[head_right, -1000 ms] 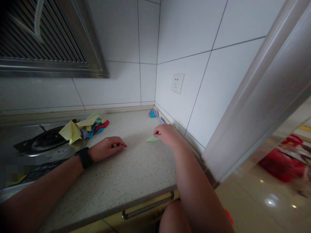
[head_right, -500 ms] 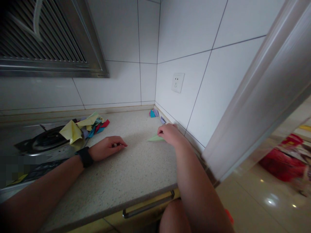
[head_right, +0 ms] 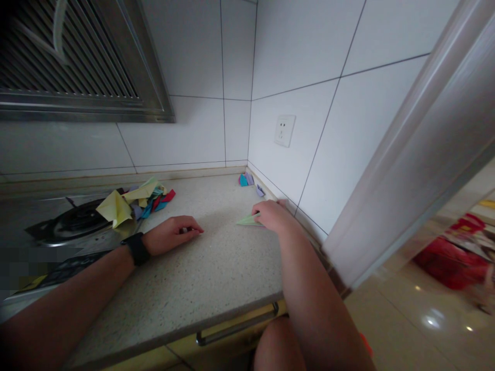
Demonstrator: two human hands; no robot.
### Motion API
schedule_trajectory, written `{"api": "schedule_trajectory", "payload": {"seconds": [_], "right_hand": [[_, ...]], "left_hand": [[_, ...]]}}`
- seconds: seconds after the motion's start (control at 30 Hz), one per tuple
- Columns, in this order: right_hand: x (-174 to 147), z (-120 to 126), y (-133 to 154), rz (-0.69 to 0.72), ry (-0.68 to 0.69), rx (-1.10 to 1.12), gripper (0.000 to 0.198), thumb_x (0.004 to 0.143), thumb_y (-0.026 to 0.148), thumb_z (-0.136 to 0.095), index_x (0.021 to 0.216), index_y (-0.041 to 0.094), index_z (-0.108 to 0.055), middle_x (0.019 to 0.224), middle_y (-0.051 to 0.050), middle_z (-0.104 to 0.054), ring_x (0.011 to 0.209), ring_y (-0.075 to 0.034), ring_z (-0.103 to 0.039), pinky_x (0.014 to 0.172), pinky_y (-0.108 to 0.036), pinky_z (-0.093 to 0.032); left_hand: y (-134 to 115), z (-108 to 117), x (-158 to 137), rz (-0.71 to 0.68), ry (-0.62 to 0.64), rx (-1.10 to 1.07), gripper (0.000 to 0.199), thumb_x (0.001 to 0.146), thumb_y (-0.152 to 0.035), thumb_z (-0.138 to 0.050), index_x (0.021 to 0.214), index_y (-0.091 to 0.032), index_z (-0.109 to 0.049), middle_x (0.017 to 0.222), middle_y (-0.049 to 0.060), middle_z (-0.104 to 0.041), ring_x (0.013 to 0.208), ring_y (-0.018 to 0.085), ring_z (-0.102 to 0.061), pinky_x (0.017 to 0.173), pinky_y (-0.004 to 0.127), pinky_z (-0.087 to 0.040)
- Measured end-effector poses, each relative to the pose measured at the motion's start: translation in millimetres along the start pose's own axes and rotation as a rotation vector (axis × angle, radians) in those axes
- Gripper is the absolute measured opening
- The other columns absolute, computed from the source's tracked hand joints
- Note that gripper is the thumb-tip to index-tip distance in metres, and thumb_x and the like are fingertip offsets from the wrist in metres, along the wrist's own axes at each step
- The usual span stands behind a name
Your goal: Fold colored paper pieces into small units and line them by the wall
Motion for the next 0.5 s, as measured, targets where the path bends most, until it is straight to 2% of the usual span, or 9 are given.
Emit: {"api": "schedule_trajectory", "payload": {"seconds": [0.2,0.3,0.4,0.5], "right_hand": [[0.3,-4.0,-2.1,-0.049,0.070,-0.003,0.010,0.076,0.025,-0.064,0.080,0.027,-0.073,0.076,-0.002,-0.071,0.082,-0.022,-0.063,0.081,-0.037,-0.030],[-1.0,-0.9,0.2,-0.035,0.062,0.000,0.010,0.075,0.024,-0.065,0.080,0.026,-0.073,0.077,-0.001,-0.071,0.084,-0.022,-0.063,0.082,-0.036,-0.030],[-1.8,12.6,10.7,0.048,-0.056,0.068,0.009,0.074,0.026,-0.067,0.082,0.026,-0.071,0.084,0.000,-0.072,0.088,-0.022,-0.063,0.084,-0.037,-0.029],[-2.7,32.1,31.6,0.180,-0.228,0.185,0.008,0.081,0.027,-0.062,0.082,0.024,-0.069,0.087,-0.001,-0.072,0.089,-0.020,-0.062,0.088,-0.038,-0.029]], "left_hand": [[-1.3,-0.1,-0.6,-0.005,0.001,0.010,0.025,0.090,-0.036,-0.049,0.098,-0.022,-0.069,0.093,0.004,-0.066,0.081,0.015,-0.059,0.069,0.026,-0.045],[-1.3,0.3,-0.6,-0.010,-0.006,0.023,0.024,0.090,-0.035,-0.049,0.098,-0.022,-0.069,0.092,0.003,-0.066,0.081,0.015,-0.059,0.069,0.025,-0.045],[-2.3,1.5,-0.6,-0.030,-0.016,0.042,0.023,0.090,-0.034,-0.050,0.098,-0.022,-0.068,0.091,0.003,-0.066,0.079,0.015,-0.059,0.068,0.025,-0.045],[-4.3,2.9,-0.5,-0.056,-0.022,0.070,0.022,0.090,-0.032,-0.050,0.097,-0.022,-0.069,0.090,0.003,-0.067,0.079,0.014,-0.059,0.070,0.026,-0.045]]}}
Point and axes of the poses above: each hand's wrist, its own x-axis towards the middle knuckle, its own z-axis out of the back of the hand, y = z × x, the point moved 7 cm from there along x, towards the middle knuckle
